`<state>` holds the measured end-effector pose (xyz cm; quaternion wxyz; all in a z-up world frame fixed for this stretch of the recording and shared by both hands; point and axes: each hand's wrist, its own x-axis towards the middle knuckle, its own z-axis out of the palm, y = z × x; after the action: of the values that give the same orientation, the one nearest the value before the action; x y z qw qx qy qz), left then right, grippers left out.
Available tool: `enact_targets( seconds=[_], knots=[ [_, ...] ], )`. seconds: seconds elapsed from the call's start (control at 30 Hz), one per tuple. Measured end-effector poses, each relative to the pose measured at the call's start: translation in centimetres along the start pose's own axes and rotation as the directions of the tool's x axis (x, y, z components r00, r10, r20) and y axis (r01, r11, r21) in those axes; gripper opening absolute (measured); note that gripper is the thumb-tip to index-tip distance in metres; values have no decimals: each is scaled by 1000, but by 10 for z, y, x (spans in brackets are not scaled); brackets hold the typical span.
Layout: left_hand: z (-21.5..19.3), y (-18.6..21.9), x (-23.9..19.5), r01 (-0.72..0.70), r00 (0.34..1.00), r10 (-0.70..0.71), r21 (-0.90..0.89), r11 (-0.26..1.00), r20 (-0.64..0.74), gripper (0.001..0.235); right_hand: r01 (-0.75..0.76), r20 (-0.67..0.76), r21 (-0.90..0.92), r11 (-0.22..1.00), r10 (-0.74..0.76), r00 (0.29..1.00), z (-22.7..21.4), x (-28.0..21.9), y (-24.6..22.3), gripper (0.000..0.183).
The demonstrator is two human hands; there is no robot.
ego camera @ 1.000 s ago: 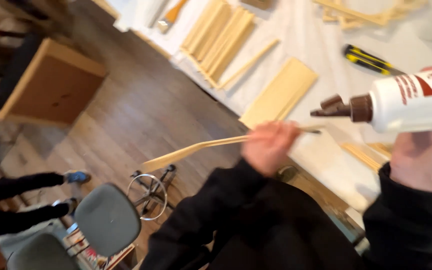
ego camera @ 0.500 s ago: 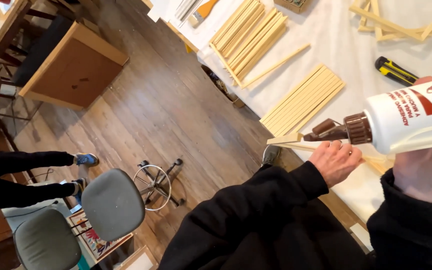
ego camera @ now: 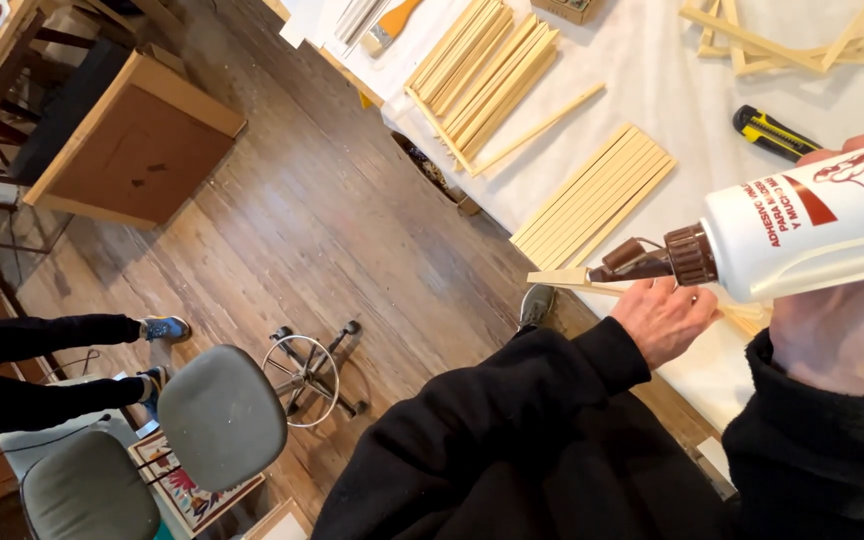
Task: Assembling wooden frame pieces using glue, clamps, and a hammer.
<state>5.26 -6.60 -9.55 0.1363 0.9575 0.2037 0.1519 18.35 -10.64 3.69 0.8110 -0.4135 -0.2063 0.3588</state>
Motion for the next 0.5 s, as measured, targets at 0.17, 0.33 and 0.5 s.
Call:
enact_targets(
  seconds=[0.17, 0.33, 0.5],
  knots=[
    [-4, 1, 0, 2, 1000, -2, -13, 1000, -13, 28, 25, 8, -73, 997, -25, 1000, -3, -2, 2, 52],
    [-7, -3, 0, -12, 1000, 12, 6, 1000, 24, 26, 113, 62, -19, 993, -112, 992, 8, 6, 1, 50],
    [-9, -26, -21, -1, 997, -5, -73, 997, -75, 18, 191, 90, -144, 971, -179, 980, -31, 60, -8, 65]
  ],
)
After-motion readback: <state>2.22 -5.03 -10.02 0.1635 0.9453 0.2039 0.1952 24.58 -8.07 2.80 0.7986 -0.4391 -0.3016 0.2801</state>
